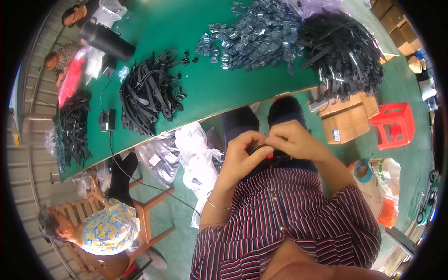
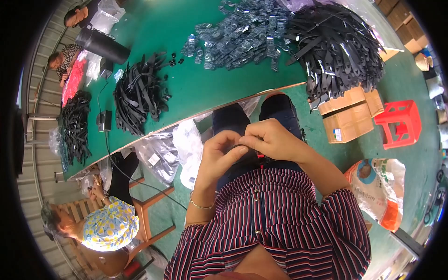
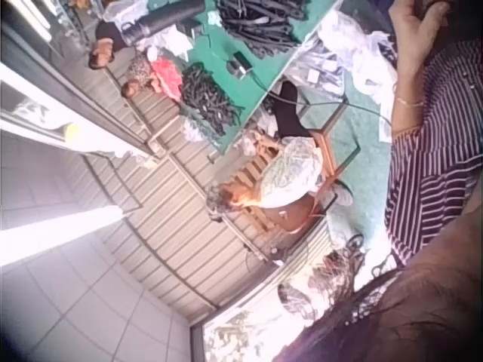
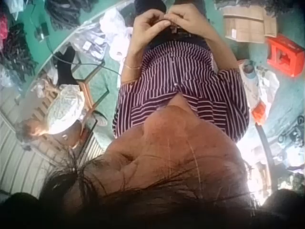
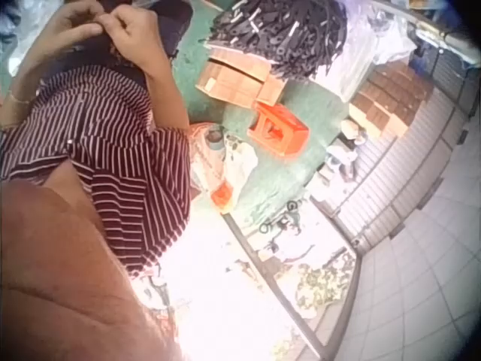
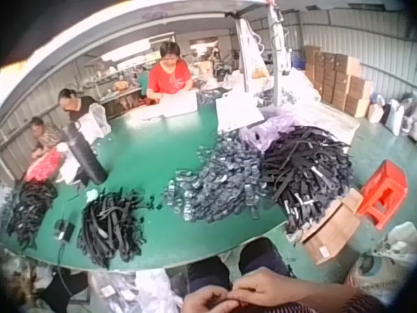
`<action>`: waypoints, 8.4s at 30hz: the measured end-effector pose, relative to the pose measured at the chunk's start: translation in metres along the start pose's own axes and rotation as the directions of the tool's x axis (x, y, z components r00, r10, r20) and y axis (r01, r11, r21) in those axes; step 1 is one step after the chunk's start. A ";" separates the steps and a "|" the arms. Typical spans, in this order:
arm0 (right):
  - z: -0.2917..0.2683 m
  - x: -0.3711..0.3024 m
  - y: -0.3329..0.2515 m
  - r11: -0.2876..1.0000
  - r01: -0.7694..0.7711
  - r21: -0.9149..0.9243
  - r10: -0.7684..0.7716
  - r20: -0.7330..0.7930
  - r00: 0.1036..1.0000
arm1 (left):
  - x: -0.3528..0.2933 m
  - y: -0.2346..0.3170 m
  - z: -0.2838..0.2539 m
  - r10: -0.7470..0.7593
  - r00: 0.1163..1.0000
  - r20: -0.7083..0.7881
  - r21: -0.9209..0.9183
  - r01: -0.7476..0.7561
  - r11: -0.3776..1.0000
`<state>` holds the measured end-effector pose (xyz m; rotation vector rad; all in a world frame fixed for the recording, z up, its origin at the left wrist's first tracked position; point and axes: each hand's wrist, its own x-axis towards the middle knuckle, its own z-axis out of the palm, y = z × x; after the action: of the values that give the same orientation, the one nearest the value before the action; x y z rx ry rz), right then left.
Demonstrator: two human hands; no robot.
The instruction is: The person assembles small black plastic straps and buckle components by hand at a factory workbench.
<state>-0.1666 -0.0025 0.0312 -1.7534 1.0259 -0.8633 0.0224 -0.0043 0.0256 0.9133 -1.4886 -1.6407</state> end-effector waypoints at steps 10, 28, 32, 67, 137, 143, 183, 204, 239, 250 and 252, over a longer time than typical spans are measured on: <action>0.010 -0.009 -0.007 0.711 -0.199 0.675 0.085 0.198 0.976 | -0.003 -0.004 0.002 -0.070 0.979 0.192 -0.469 0.154 0.870; 0.003 0.009 -0.009 0.965 0.226 0.132 -0.201 -0.178 0.963 | -0.004 0.016 0.001 -0.167 0.985 0.032 -0.328 0.168 0.930; -0.001 0.005 -0.011 0.988 0.102 0.118 -0.090 -0.105 0.990 | -0.006 0.014 -0.002 -0.149 0.988 0.050 -0.268 0.157 0.950; 0.007 0.008 0.006 0.887 -0.071 0.455 0.069 0.021 0.997 | 0.017 0.004 0.008 0.016 0.983 -0.182 -0.160 -0.046 0.986; 0.008 0.009 0.009 0.637 -0.224 0.738 0.290 0.040 0.956 | 0.013 -0.023 0.019 0.104 0.994 -0.030 -0.786 -0.088 0.612; 0.010 0.011 -0.002 0.626 -0.164 0.762 0.231 0.020 0.973 | 0.011 -0.024 0.018 0.083 0.996 -0.031 -0.765 -0.077 0.639; 0.004 0.012 0.005 0.723 -0.017 0.691 -0.035 0.061 0.998 | 0.005 -0.008 -0.008 0.218 0.956 -0.197 0.183 -0.183 0.966; 0.008 0.012 -0.006 0.978 0.173 0.117 -0.166 -0.067 0.984 | 0.002 -0.006 -0.006 -0.094 0.995 0.040 -0.553 0.101 0.827; 0.009 0.005 -0.012 0.928 0.161 0.337 -0.185 0.039 0.982 | -0.003 -0.001 0.001 -0.066 0.997 0.038 -0.556 0.076 0.828; 0.000 0.015 -0.010 0.949 0.316 0.006 -0.311 -0.163 0.936 | 0.000 0.004 -0.008 -0.054 0.997 0.050 -0.320 0.067 0.945; -0.001 0.014 -0.008 0.969 0.232 0.088 -0.221 -0.124 0.967 | -0.001 0.001 -0.010 -0.065 0.996 0.056 -0.295 0.078 0.952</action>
<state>-0.1597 -0.0132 0.0406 -1.7737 0.8465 -1.1501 0.0313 -0.0086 0.0262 0.7734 -1.2049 -1.8875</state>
